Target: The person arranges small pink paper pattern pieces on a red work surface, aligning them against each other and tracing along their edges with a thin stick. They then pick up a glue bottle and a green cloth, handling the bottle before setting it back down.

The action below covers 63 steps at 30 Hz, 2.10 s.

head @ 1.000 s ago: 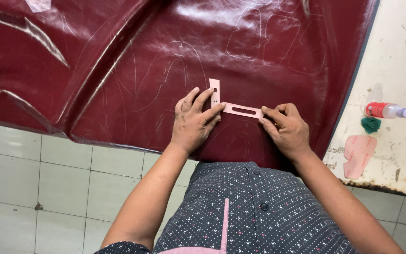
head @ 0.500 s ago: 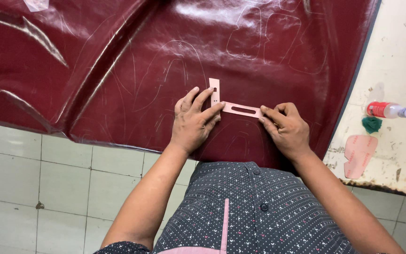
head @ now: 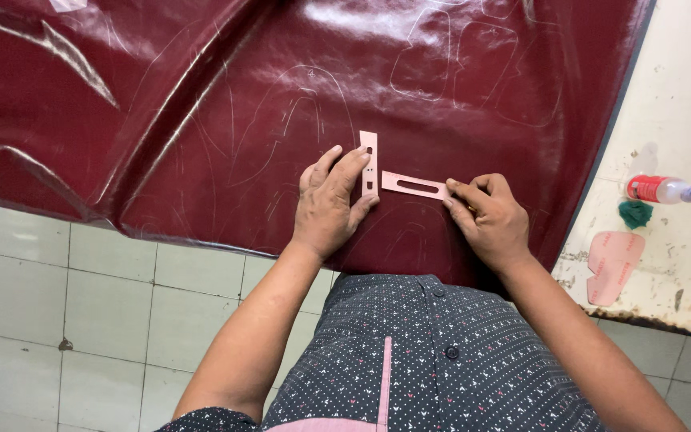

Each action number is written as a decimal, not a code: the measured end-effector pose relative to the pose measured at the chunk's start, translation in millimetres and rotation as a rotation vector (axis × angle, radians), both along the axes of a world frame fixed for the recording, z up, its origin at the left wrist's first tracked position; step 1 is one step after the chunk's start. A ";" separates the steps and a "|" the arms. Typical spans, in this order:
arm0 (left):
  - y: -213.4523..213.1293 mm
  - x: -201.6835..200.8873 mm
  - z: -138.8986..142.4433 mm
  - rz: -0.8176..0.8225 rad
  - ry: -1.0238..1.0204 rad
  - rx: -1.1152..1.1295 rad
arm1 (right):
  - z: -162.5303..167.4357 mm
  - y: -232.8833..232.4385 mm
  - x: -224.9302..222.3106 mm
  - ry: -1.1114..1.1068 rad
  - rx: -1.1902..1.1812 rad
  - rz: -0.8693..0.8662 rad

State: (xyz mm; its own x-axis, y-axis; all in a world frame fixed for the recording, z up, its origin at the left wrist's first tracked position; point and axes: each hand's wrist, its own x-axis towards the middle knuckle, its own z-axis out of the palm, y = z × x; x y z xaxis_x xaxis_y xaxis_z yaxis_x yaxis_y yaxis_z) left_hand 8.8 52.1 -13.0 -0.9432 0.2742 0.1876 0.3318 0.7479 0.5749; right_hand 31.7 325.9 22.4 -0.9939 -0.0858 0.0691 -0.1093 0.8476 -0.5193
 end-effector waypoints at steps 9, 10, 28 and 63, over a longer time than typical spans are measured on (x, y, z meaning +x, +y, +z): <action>-0.6 0.8 -3.6 0.001 0.033 0.053 | 3.1 -1.1 -0.6 -0.016 -0.043 -0.019; -0.8 0.8 -3.8 0.000 0.035 0.054 | 3.4 -1.1 -0.8 -0.019 -0.038 -0.018; 0.4 -0.9 2.5 -0.010 0.025 -0.010 | 2.7 -0.1 -2.9 -0.054 -0.036 -0.017; 1.3 -0.3 0.6 -0.014 0.001 -0.020 | 2.2 0.7 -2.7 -0.051 -0.064 -0.017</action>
